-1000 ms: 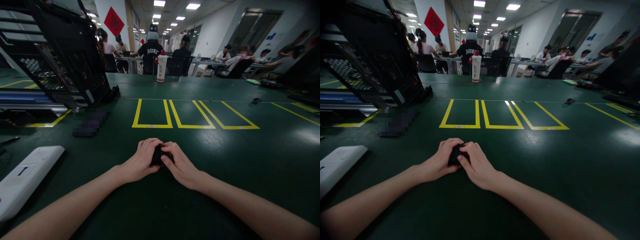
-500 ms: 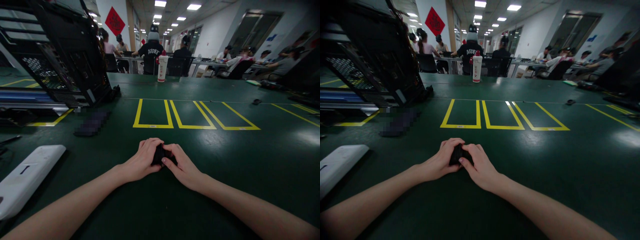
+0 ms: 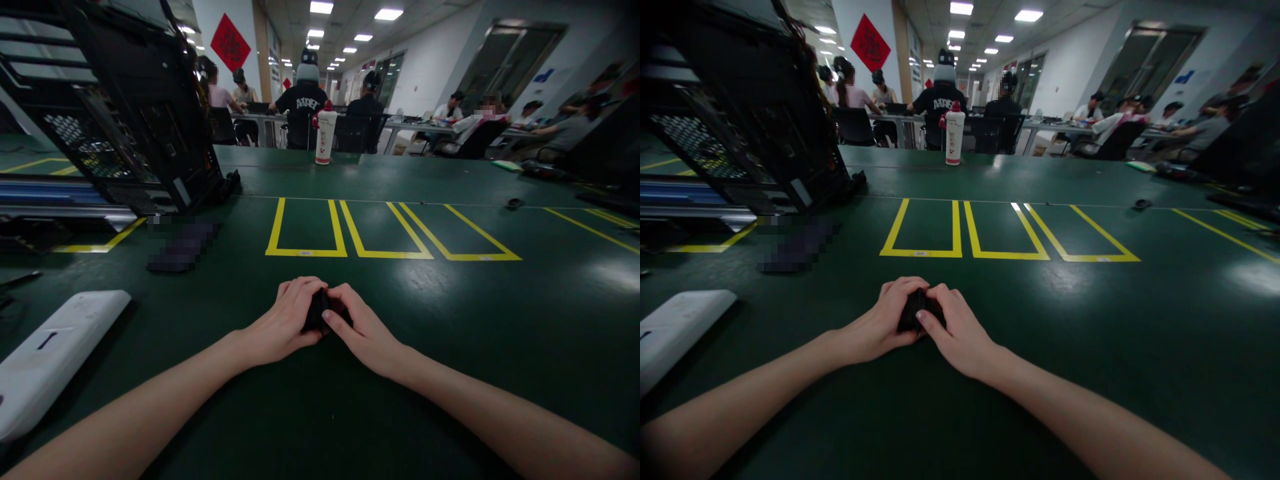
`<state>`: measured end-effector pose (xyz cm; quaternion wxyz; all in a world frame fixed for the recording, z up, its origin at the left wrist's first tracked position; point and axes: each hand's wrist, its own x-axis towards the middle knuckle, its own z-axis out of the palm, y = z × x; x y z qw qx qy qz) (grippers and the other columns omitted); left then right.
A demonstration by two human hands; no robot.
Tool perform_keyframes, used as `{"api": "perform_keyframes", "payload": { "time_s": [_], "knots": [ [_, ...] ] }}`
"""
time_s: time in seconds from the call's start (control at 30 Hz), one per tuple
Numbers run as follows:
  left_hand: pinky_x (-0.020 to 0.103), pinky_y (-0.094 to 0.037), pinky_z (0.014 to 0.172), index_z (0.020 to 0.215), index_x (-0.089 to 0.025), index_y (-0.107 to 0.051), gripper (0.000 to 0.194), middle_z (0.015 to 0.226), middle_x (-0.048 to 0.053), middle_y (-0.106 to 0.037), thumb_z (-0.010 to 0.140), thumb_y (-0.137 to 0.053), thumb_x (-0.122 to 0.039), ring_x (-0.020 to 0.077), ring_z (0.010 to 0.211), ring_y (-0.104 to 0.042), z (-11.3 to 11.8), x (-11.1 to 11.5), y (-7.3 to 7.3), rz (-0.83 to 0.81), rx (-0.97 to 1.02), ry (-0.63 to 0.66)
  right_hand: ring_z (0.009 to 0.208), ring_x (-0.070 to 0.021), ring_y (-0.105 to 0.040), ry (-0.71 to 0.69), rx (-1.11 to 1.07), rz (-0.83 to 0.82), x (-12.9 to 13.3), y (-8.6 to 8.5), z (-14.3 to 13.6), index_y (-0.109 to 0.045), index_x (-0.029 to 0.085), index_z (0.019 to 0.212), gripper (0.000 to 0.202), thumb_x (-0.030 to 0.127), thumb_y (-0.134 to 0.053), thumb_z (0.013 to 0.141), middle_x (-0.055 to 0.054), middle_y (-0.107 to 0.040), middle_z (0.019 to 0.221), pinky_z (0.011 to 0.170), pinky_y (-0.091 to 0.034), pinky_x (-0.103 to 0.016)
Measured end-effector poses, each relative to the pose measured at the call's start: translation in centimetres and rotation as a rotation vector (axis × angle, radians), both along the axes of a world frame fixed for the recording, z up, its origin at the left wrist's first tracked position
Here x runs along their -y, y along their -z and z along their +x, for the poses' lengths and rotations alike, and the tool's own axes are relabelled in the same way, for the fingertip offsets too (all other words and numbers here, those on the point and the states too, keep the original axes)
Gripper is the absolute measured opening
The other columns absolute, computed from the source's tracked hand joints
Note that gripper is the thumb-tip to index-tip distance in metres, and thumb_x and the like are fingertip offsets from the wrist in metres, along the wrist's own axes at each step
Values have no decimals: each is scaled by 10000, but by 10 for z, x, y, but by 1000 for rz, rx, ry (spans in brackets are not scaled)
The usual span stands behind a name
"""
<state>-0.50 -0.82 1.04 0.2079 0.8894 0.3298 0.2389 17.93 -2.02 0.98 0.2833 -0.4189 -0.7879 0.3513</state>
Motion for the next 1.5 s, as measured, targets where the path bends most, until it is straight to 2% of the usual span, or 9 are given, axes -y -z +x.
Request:
{"api": "perform_keyframes", "payload": {
  "time_s": [0.17, 0.3, 0.47, 0.7, 0.8, 0.9, 1.07, 1.27, 1.5],
  "knots": [
    [421, -330, 943, 1218, -210, -243, 610, 1196, 96, -387, 732, -605, -139, 250, 1123, -377, 2, -1, 4, 8, 9, -21, 922, -173, -495, -20, -46, 99, -1, 4, 3, -450, 211, 1052, 197, 212, -453, 854, -45, -501, 1007, 831, -432, -362],
    [422, -334, 941, 1217, -218, -246, 599, 1197, 92, -386, 743, -609, -159, 250, 1125, -377, 2, 0, 3, 10, 10, -12, 841, -153, -532, 9, -108, 8, -2, 4, 0, -454, 214, 976, 111, 233, -429, 870, -29, -516, 941, 742, -476, -333],
    [434, -341, 934, 1214, -227, -252, 586, 1199, 89, -391, 749, -603, -159, 254, 1118, -384, 1, 0, 1, -13, 0, -6, 868, -152, -541, -2, -161, -89, -2, 3, -3, -391, 220, 1055, 199, 224, -444, 863, -35, -515, 980, 731, -499, -323],
    [430, -316, 948, 1222, -219, -238, 602, 1207, 96, -388, 745, -599, -153, 253, 1135, -372, 1, -1, 4, 21, 9, -1, 961, -167, -494, -79, -84, 97, 1, -1, 5, -453, 211, 1032, 211, 163, -483, 829, -50, -471, 1045, 845, -448, -357],
    [433, -312, 950, 1220, -227, -241, 601, 1197, 87, -400, 744, -601, -158, 249, 1128, -383, 1, -1, 3, 16, 8, 1, 1004, -171, -476, -60, -122, 148, 1, 1, 4, -497, 208, 930, 113, 165, -489, 826, -47, -459, 1053, 864, -436, -353],
    [425, -323, 940, 1210, -223, -258, 586, 1183, 85, -408, 743, -606, -159, 247, 1114, -393, 1, -1, 1, 9, 5, -5, 929, -157, -513, 24, -205, 49, -2, 4, 1, -476, 214, 885, 94, 175, -521, 812, -24, -485, 968, 830, -460, -351],
    [421, -331, 937, 1218, -215, -253, 588, 1181, 90, -403, 749, -603, -161, 244, 1110, -391, 2, 0, 0, -7, -7, -9, 979, -165, -534, -2, -258, -202, -3, 5, -1, -407, 234, 1088, 283, 223, -513, 826, -36, -522, 1047, 862, -465, -378],
    [446, -327, 944, 1228, -230, -249, 614, 1208, 89, -385, 734, -603, -144, 260, 1128, -377, 0, 0, 5, 2, 14, -19, 974, -157, -540, -103, -273, -181, 1, 4, 2, -437, 229, 1045, 244, 179, -515, 820, -26, -521, 1034, 857, -478, -352],
    [452, -334, 935, 1224, -221, -250, 579, 1176, 99, -417, 762, -598, -181, 262, 1127, -394, 2, 1, -3, 14, -14, -4, 925, -162, -543, 30, -286, -136, -2, 5, -1, -492, 232, 945, 119, 235, -506, 828, -25, -509, 1016, 830, -486, -376]
  ]
}}
